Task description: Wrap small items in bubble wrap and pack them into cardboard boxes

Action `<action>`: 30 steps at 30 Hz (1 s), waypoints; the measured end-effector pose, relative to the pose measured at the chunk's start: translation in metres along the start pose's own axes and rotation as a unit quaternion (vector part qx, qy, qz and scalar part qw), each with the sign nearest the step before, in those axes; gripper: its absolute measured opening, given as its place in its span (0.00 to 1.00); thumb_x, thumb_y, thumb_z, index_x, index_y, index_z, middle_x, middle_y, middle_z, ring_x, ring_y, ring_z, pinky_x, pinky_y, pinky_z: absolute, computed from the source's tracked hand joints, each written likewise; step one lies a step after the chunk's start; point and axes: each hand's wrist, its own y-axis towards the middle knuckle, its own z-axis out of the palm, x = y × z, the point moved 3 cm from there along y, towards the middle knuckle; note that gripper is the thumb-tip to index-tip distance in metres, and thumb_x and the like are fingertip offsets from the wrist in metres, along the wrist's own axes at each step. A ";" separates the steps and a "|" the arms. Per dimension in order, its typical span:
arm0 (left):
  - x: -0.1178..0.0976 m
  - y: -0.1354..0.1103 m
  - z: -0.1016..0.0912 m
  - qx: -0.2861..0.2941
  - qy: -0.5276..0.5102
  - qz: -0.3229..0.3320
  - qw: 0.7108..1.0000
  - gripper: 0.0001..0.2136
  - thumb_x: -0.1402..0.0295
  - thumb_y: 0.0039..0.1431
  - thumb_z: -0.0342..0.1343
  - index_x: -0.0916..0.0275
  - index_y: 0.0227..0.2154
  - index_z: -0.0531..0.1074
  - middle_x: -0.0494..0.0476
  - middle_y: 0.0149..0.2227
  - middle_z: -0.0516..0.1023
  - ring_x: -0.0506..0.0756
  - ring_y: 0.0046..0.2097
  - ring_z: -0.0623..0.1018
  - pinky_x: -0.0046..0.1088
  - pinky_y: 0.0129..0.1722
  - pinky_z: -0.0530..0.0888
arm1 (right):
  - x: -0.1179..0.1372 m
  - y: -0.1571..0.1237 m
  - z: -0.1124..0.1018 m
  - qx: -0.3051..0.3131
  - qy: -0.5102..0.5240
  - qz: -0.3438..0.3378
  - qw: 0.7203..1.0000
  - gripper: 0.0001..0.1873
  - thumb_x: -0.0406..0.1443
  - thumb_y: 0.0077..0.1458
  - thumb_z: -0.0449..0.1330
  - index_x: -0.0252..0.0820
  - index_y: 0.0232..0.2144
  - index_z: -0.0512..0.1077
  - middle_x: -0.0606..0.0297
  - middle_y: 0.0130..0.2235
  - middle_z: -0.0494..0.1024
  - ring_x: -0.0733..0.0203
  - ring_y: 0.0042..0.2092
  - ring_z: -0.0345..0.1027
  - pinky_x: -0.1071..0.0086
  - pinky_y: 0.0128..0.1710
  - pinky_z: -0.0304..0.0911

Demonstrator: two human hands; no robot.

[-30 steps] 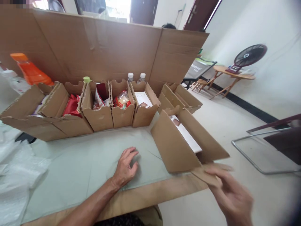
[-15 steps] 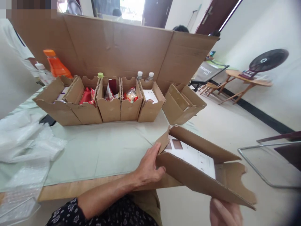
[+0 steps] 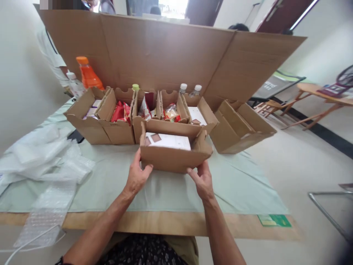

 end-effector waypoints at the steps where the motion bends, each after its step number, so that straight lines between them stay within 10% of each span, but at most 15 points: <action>1: 0.007 0.003 -0.002 0.003 0.012 0.001 1.000 0.32 0.69 0.56 0.58 0.63 0.65 0.63 0.66 0.61 0.76 0.63 0.62 0.75 0.46 0.64 0.71 | -0.004 0.004 0.006 -0.003 -0.005 0.017 1.000 0.30 0.50 0.52 0.67 0.45 0.53 0.69 0.55 0.50 0.80 0.49 0.53 0.74 0.53 0.56 0.69; 9: 0.047 -0.005 0.007 0.026 0.076 -0.037 0.996 0.41 0.72 0.51 0.59 0.62 0.70 0.56 0.68 0.69 0.66 0.68 0.70 0.66 0.54 0.71 0.63 | -0.028 -0.004 0.007 0.003 -0.161 0.102 0.982 0.22 0.52 0.50 0.63 0.42 0.39 0.73 0.58 0.35 0.82 0.49 0.38 0.75 0.59 0.40 0.70; 15: 0.043 0.001 -0.010 0.049 0.085 -0.058 0.993 0.42 0.68 0.51 0.60 0.64 0.71 0.56 0.69 0.69 0.66 0.71 0.70 0.67 0.55 0.70 0.65 | -0.010 -0.030 0.003 0.030 -0.400 0.124 0.908 0.23 0.56 0.49 0.56 0.47 0.34 0.76 0.52 0.30 0.81 0.38 0.33 0.75 0.51 0.34 0.66; 24: 0.032 -0.070 -0.040 0.106 0.137 -0.028 0.985 0.38 0.71 0.54 0.59 0.64 0.70 0.58 0.71 0.71 0.62 0.70 0.71 0.65 0.57 0.70 0.64 | 0.013 -0.035 0.003 0.078 -0.517 0.101 0.846 0.26 0.62 0.50 0.52 0.53 0.21 0.75 0.54 0.18 0.74 0.38 0.24 0.69 0.52 0.27 0.61; 30: 0.006 -0.082 -0.118 -0.120 0.250 0.074 0.958 0.21 0.74 0.59 0.57 0.59 0.55 0.76 0.65 0.71 0.62 0.70 0.72 0.60 0.58 0.70 0.63 | 0.026 -0.039 0.024 0.172 -0.476 0.146 0.850 0.26 0.61 0.48 0.53 0.52 0.22 0.78 0.59 0.28 0.85 0.41 0.30 0.78 0.56 0.29 0.66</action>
